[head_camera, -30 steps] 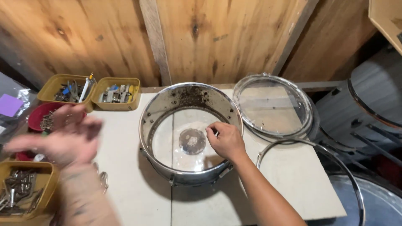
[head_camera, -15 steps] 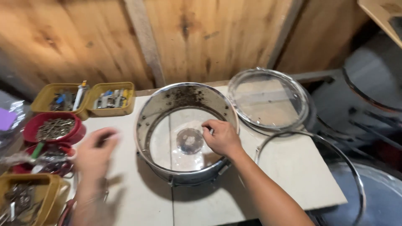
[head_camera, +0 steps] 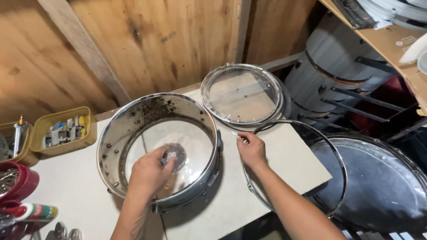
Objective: The person places a clear drum head onto a drum shell and secures it with a metal hoop. They then use a pair of scissors to trim the excess plastic material around the edge of the drum head.
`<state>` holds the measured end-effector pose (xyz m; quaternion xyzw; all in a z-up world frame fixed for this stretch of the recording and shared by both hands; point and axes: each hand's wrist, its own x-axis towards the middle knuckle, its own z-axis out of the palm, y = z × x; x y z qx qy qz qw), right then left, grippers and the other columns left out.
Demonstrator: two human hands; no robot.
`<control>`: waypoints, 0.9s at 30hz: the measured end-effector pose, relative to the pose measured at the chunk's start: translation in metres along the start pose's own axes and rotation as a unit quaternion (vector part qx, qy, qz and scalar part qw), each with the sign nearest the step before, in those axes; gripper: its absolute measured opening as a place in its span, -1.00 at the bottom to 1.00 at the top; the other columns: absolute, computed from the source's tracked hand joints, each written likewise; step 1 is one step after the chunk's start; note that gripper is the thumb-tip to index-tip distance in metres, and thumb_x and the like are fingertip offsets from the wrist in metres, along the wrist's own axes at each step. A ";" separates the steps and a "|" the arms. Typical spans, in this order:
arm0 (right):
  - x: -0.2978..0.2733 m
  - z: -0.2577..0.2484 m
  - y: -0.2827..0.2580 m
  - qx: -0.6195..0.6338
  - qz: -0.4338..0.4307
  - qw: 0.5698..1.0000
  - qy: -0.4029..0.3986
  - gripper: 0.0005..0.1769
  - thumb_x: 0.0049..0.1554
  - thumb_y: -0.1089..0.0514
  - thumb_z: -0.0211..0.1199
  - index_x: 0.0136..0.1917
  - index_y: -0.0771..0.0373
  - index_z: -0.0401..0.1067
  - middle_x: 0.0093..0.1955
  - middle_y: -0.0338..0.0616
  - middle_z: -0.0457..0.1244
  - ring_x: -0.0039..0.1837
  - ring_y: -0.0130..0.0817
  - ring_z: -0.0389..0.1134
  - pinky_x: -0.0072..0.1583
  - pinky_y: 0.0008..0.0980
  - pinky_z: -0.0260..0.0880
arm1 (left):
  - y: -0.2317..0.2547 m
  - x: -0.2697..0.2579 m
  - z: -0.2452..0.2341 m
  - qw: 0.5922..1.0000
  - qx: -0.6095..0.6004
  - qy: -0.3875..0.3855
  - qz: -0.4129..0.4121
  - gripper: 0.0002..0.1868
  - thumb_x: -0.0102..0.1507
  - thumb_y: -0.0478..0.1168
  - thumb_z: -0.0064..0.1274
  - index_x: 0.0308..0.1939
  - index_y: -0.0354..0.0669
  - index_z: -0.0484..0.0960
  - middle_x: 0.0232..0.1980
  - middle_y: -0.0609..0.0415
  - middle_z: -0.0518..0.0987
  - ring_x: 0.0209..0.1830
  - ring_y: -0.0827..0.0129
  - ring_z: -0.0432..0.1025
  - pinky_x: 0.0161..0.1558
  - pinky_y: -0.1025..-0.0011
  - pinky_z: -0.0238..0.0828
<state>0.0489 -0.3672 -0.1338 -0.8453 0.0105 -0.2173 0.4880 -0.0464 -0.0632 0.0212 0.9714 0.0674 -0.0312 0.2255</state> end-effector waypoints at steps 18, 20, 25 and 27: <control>0.097 0.065 -0.013 -0.440 -0.062 0.855 -0.266 -0.60 0.13 0.01 0.22 0.23 0.08 0.45 0.18 -0.03 0.24 0.29 -0.02 0.18 0.32 -0.05 0.03 | 0.025 -0.009 -0.021 0.991 0.009 -0.125 -0.038 -0.51 0.39 0.07 -0.04 0.38 0.12 0.40 0.22 0.01 0.58 0.11 0.22 0.57 0.23 0.19 0.56; 0.102 0.069 0.001 -0.438 -0.093 0.862 -0.237 -0.69 0.10 0.13 0.17 0.12 0.07 0.50 0.08 -0.07 0.27 0.21 -0.05 0.22 0.28 -0.08 0.04 | 0.022 -0.007 -0.018 0.992 0.016 -0.125 -0.027 -0.48 0.39 0.08 -0.05 0.40 0.09 0.37 0.24 0.00 0.57 0.10 0.21 0.58 0.22 0.19 0.58; 0.113 0.063 0.001 -0.405 -0.189 0.874 -0.193 -0.73 0.01 0.08 0.32 -0.01 0.13 0.46 0.02 -0.08 0.27 0.19 -0.01 0.26 0.29 -0.06 0.14 | 0.010 0.000 -0.003 0.993 0.034 -0.117 0.000 -0.43 0.39 0.13 -0.09 0.43 0.04 0.33 0.26 0.00 0.55 0.16 0.19 0.54 0.23 0.16 0.56; 0.115 0.046 -0.044 -0.405 -0.141 0.873 -0.233 -0.77 0.11 0.15 0.22 0.07 0.14 0.42 0.06 -0.11 0.25 0.19 -0.10 0.25 0.35 -0.08 0.14 | 0.017 -0.003 -0.011 0.991 0.030 -0.127 -0.009 -0.44 0.40 0.11 -0.08 0.43 0.06 0.32 0.22 -0.02 0.57 0.11 0.21 0.57 0.21 0.16 0.59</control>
